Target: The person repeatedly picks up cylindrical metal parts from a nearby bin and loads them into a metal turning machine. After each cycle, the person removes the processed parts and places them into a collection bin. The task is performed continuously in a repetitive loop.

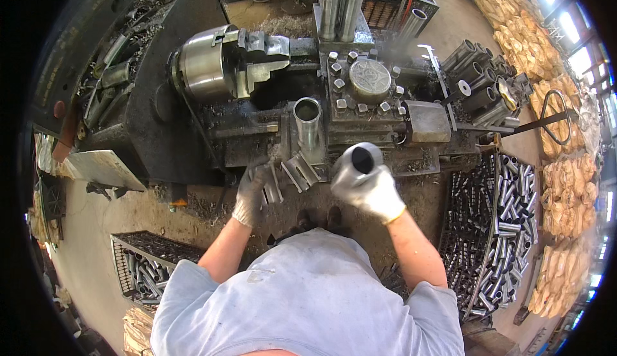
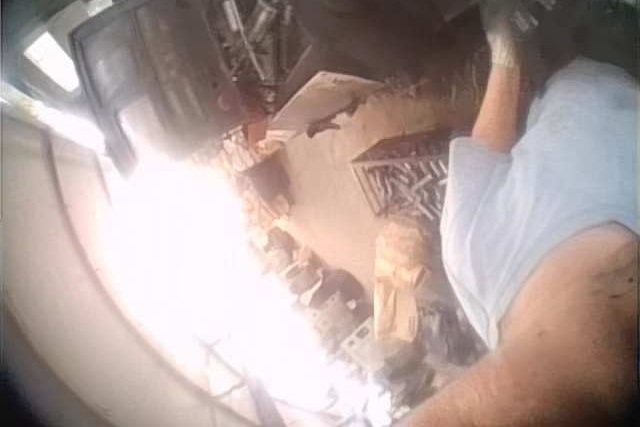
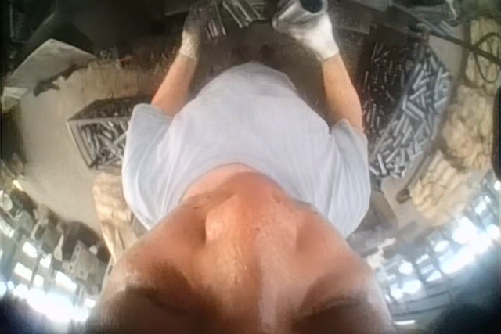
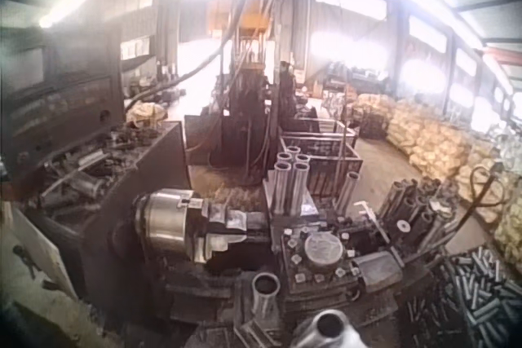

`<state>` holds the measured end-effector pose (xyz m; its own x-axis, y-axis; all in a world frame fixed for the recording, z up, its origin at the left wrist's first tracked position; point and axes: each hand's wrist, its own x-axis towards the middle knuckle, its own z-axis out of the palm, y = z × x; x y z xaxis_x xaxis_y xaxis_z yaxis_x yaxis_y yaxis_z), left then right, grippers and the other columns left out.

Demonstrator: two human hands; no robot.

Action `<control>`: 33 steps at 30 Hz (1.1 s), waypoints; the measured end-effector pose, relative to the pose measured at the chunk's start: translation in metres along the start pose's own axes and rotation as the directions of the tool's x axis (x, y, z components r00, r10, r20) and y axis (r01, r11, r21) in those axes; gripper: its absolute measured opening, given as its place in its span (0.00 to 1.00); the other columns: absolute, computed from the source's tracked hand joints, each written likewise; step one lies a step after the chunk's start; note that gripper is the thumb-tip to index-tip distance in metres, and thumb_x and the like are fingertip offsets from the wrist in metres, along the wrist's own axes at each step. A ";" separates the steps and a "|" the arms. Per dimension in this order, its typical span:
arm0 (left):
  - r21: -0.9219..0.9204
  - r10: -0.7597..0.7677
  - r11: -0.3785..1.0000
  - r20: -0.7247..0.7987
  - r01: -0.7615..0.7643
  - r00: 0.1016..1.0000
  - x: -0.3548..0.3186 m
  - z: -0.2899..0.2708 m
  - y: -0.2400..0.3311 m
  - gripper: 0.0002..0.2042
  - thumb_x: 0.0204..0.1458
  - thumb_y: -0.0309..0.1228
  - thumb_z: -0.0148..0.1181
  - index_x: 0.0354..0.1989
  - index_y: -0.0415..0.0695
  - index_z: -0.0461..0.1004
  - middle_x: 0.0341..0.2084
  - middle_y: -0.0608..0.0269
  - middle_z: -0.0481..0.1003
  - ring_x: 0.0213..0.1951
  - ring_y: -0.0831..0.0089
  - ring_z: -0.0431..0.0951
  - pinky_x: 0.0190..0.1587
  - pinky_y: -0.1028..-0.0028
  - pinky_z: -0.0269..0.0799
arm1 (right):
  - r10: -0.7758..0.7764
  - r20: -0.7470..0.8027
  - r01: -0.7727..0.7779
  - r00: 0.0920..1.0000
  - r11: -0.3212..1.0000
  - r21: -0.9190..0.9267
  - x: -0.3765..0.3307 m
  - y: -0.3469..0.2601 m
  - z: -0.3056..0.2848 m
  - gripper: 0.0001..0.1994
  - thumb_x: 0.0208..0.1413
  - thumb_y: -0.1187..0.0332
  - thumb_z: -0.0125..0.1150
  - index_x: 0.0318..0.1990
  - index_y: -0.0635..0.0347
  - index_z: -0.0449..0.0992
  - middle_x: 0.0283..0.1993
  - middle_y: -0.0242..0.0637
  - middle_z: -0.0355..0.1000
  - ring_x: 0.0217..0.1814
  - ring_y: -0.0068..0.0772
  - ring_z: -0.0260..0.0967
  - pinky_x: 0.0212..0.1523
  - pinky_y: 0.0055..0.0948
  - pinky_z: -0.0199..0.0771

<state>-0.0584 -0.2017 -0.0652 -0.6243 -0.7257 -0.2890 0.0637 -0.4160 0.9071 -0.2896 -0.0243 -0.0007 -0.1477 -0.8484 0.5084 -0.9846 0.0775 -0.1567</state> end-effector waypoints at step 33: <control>-0.647 0.259 0.761 0.359 0.039 0.897 0.013 0.043 0.041 0.47 0.68 0.69 0.41 0.80 0.40 0.49 0.73 0.47 0.63 0.71 0.50 0.68 0.76 0.51 0.59 | 0.353 0.803 -0.867 0.480 0.048 0.497 0.093 -0.075 0.013 0.37 0.45 0.60 0.83 0.62 0.66 0.75 0.51 0.42 0.80 0.48 0.32 0.78 0.48 0.34 0.81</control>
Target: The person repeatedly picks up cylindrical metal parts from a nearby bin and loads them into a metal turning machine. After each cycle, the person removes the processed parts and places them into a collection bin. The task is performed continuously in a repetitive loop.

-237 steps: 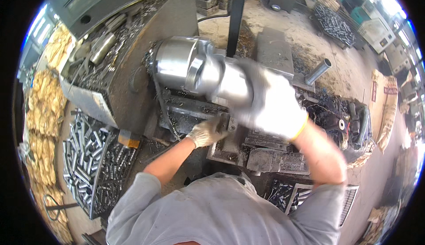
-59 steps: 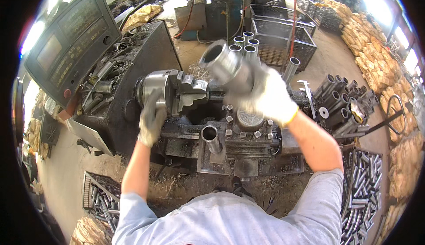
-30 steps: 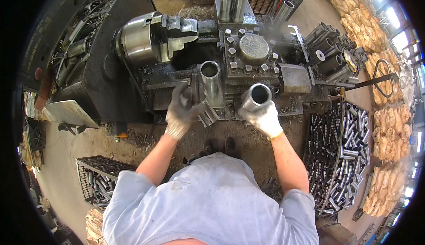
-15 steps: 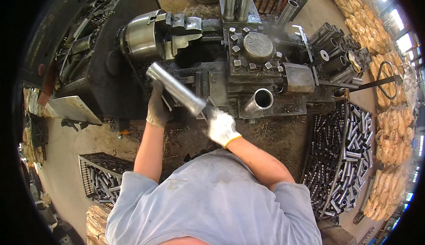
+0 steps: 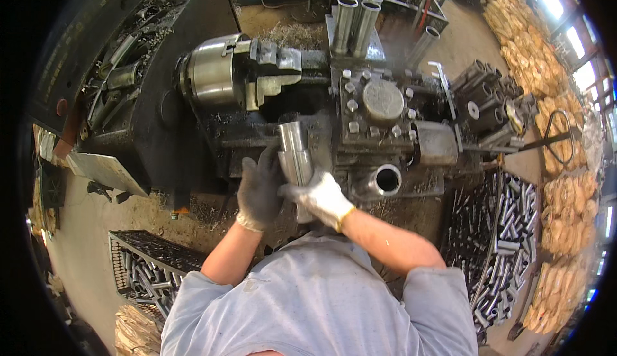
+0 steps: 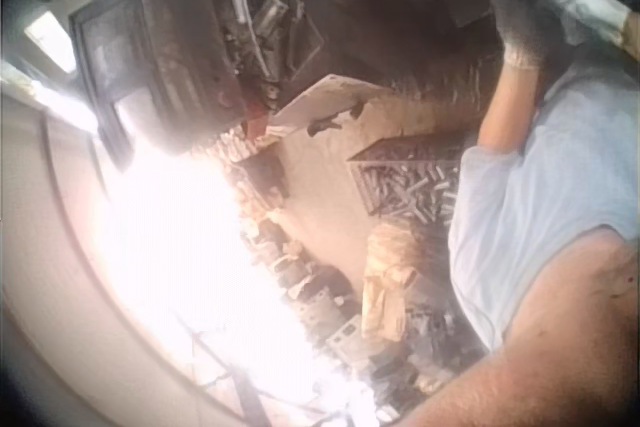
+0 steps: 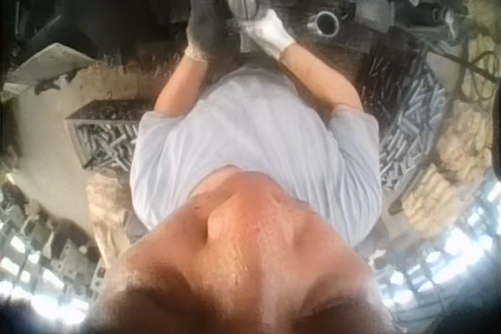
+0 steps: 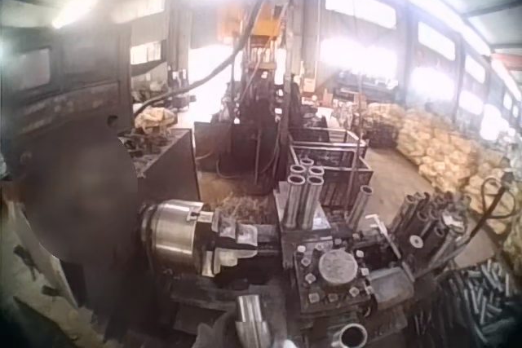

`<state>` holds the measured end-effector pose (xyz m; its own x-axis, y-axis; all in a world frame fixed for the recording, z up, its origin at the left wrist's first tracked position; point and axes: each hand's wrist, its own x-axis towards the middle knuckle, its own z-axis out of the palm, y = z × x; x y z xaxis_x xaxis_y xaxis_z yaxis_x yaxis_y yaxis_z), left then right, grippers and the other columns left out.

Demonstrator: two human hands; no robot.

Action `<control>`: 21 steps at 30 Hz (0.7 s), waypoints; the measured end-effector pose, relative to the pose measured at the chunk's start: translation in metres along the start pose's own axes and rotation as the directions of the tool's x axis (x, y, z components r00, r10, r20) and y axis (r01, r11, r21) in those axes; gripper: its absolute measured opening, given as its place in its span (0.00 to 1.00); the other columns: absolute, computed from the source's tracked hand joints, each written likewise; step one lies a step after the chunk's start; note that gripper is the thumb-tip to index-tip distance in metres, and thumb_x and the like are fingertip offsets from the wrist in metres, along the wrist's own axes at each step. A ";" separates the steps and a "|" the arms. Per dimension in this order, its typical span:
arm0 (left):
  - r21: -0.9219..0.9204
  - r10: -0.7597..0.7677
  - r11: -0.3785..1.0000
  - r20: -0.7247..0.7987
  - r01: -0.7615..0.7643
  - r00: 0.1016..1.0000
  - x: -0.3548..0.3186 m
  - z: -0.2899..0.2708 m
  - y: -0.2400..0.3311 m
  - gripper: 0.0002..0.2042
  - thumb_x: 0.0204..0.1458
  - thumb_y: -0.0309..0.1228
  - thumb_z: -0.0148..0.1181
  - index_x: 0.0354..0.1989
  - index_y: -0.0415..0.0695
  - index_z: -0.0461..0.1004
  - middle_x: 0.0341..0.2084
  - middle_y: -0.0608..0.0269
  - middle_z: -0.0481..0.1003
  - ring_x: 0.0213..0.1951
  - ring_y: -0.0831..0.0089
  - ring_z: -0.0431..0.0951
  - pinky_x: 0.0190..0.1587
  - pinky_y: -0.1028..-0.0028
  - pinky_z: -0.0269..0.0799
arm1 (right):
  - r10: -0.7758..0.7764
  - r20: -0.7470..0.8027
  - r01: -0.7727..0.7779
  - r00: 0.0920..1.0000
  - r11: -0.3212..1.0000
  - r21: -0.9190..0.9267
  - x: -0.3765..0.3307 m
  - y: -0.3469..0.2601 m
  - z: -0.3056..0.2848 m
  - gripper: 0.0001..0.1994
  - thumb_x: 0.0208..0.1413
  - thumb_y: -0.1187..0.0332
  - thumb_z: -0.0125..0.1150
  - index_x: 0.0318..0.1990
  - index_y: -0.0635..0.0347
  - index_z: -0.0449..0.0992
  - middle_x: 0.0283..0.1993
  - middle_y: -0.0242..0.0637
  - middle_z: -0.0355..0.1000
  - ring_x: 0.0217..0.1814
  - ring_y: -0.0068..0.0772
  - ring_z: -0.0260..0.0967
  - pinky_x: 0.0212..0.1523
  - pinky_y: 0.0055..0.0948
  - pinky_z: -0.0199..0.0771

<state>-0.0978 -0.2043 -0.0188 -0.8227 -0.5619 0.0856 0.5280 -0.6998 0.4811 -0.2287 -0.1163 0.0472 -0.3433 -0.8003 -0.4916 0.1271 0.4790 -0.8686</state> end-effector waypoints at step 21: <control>0.456 0.434 0.889 -0.868 0.039 0.241 -0.151 -0.157 0.028 0.17 0.68 0.39 0.61 0.58 0.42 0.73 0.40 0.55 0.82 0.37 0.62 0.84 0.41 0.61 0.82 | -0.020 0.450 0.445 0.893 -0.103 -0.889 0.258 -0.153 -0.190 0.29 0.38 0.54 0.77 0.47 0.64 0.80 0.42 0.56 0.83 0.49 0.59 0.82 0.50 0.47 0.82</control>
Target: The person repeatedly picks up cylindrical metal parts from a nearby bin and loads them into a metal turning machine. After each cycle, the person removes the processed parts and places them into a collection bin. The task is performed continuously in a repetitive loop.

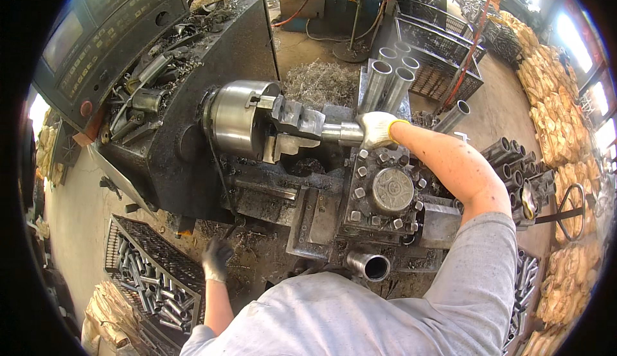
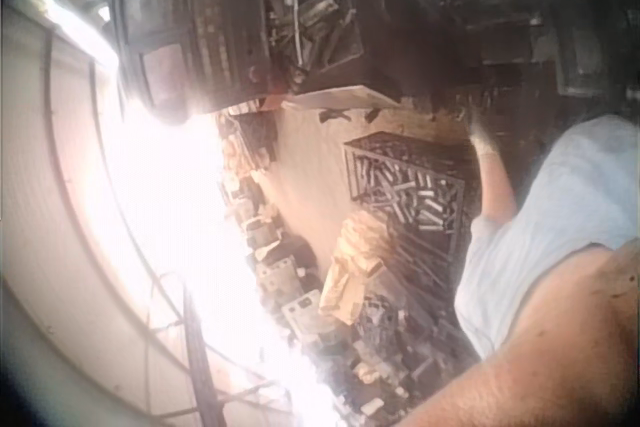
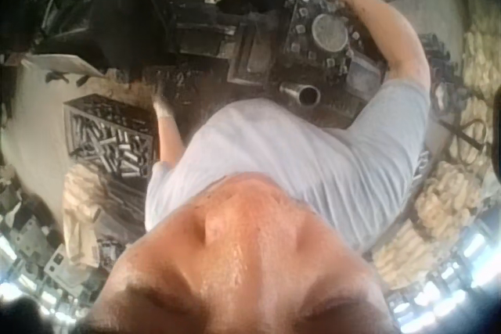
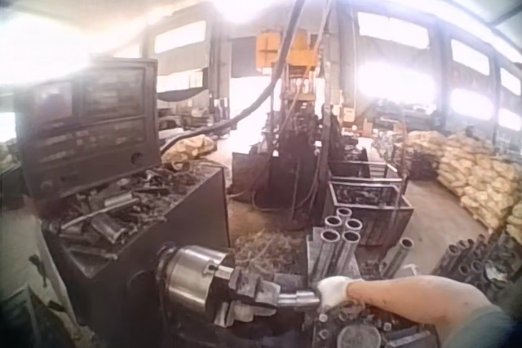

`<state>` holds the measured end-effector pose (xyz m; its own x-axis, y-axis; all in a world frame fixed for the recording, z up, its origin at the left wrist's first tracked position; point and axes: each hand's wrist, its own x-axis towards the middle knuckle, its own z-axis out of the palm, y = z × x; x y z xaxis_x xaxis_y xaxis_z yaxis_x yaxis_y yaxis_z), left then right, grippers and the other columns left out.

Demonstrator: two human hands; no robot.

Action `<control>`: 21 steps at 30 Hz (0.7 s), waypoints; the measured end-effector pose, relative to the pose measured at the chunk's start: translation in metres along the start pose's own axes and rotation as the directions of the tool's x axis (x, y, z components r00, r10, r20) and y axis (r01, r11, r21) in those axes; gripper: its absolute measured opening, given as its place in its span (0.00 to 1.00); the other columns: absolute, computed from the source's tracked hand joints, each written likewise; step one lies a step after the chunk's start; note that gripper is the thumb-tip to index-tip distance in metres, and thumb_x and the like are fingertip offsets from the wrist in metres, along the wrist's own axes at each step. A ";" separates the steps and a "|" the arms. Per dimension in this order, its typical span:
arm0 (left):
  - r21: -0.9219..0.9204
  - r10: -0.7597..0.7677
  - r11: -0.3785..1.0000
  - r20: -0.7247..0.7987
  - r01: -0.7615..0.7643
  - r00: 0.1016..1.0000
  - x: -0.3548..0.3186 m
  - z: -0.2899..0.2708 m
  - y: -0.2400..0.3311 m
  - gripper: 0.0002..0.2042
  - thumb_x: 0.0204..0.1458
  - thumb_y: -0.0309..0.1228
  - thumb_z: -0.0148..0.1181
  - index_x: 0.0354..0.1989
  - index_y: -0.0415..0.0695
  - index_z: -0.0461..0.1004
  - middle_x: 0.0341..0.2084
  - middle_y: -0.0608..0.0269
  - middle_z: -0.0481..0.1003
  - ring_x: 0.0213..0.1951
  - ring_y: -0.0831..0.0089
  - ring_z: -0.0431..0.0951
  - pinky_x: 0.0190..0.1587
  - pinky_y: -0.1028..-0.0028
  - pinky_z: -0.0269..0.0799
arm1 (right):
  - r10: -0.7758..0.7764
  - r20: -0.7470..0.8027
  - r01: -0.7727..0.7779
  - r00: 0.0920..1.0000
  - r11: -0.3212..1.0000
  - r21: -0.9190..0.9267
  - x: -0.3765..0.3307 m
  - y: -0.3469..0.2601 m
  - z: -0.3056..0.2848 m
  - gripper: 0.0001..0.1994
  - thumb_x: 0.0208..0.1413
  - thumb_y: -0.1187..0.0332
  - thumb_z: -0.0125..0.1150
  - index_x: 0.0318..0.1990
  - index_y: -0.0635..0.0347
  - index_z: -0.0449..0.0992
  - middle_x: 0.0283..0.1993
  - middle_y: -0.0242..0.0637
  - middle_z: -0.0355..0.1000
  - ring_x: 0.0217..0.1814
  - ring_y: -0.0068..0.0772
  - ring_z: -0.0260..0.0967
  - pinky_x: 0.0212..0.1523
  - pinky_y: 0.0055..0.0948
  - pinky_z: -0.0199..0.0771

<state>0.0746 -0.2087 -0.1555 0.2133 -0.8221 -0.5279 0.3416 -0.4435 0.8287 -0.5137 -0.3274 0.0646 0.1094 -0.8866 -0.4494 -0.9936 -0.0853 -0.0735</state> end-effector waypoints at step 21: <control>-0.306 -0.201 0.937 -0.075 0.170 0.977 0.055 -0.074 0.087 0.18 0.71 0.52 0.48 0.28 0.60 0.68 0.17 0.79 0.65 0.17 0.76 0.60 0.21 0.73 0.54 | -0.068 0.166 -0.026 0.984 0.864 0.503 0.034 -0.034 -0.016 0.41 0.49 0.50 0.78 0.62 0.77 0.75 0.46 0.58 0.83 0.50 0.44 0.82 0.55 0.37 0.82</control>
<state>0.1843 -0.2665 -0.1262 0.2083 -0.6869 -0.6963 0.6364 -0.4454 0.6297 -0.4762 -0.3620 0.0659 0.1792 -0.7910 -0.5850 -0.8474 0.1780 -0.5002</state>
